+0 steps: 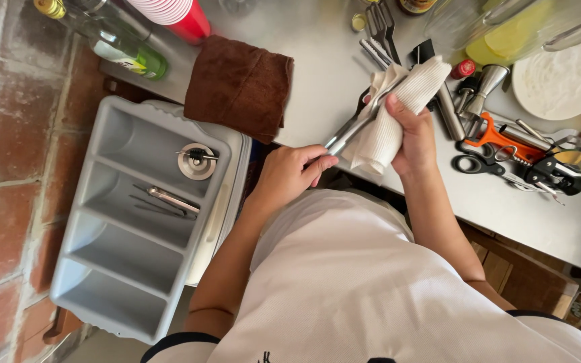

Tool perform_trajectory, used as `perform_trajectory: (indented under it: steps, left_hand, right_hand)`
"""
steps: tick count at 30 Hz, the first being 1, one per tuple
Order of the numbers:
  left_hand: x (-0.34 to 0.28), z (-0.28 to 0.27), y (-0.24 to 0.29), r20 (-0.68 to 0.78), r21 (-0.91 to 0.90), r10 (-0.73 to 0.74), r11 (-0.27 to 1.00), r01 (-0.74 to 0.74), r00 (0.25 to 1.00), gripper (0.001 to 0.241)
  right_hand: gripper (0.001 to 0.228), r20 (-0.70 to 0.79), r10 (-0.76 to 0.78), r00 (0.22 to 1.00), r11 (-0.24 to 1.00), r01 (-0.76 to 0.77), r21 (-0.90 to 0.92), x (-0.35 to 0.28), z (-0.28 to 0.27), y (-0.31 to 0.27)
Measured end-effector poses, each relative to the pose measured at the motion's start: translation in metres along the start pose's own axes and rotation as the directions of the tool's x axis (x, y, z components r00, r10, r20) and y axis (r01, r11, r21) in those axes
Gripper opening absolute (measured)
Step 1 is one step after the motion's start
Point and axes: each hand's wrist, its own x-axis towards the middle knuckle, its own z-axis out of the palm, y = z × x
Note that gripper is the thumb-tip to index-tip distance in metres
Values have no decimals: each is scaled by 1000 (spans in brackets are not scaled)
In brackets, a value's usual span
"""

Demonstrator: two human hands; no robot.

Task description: Cleaning and organizing bar tools and cutlery with a cloth at a workstation.

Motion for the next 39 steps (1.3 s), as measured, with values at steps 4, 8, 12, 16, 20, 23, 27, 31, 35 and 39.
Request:
perform_trajectory:
  steps: [4,8,12,16,20,23,27,31,35,39]
  left_hand:
    - [-4,-4,-8,-32,41,89,995,-88,996,27]
    - [-7,-7,-8,-29,92,97,991,-94,995,28]
    - [-14,-14,-6,-72,115,97,989,-89,993,27]
    - [-17,-13,-13,-172,128,75,990,-53,982,25]
    - [-15,7,-29,-357,301,294,935,-189,887,21]
    - [-14,22,-32,-343,533,491,804,-265,801,19]
    - [-18,36,-35,-264,645,534,717,-264,803,34]
    - [-24,36,-18,-368,429,584,797,-425,724,30]
    - [-25,16,15,-599,291,435,900,-324,672,36]
    - [-22,37,-22,-297,-203,111,963,-176,948,46]
  right_hand:
    - [34,-17,-53,998,997,52,-51,2,-5,-8]
    - [35,-38,-101,994,992,98,-74,6,-13,-6]
    - [38,-89,-141,986,990,140,-12,13,-17,-4]
    - [45,-98,-144,985,989,147,20,8,-11,-12]
    - [59,-77,17,997,998,-22,-57,1,-13,9]
    - [63,-81,70,994,992,-78,-103,-1,-5,23]
    - [52,-126,42,991,993,-55,-103,1,-1,30]
    - [39,-152,54,987,996,-65,-66,1,0,27]
    - [27,-117,59,991,994,-69,-82,-6,6,24]
    - [22,-72,20,997,994,-28,-107,-9,7,30]
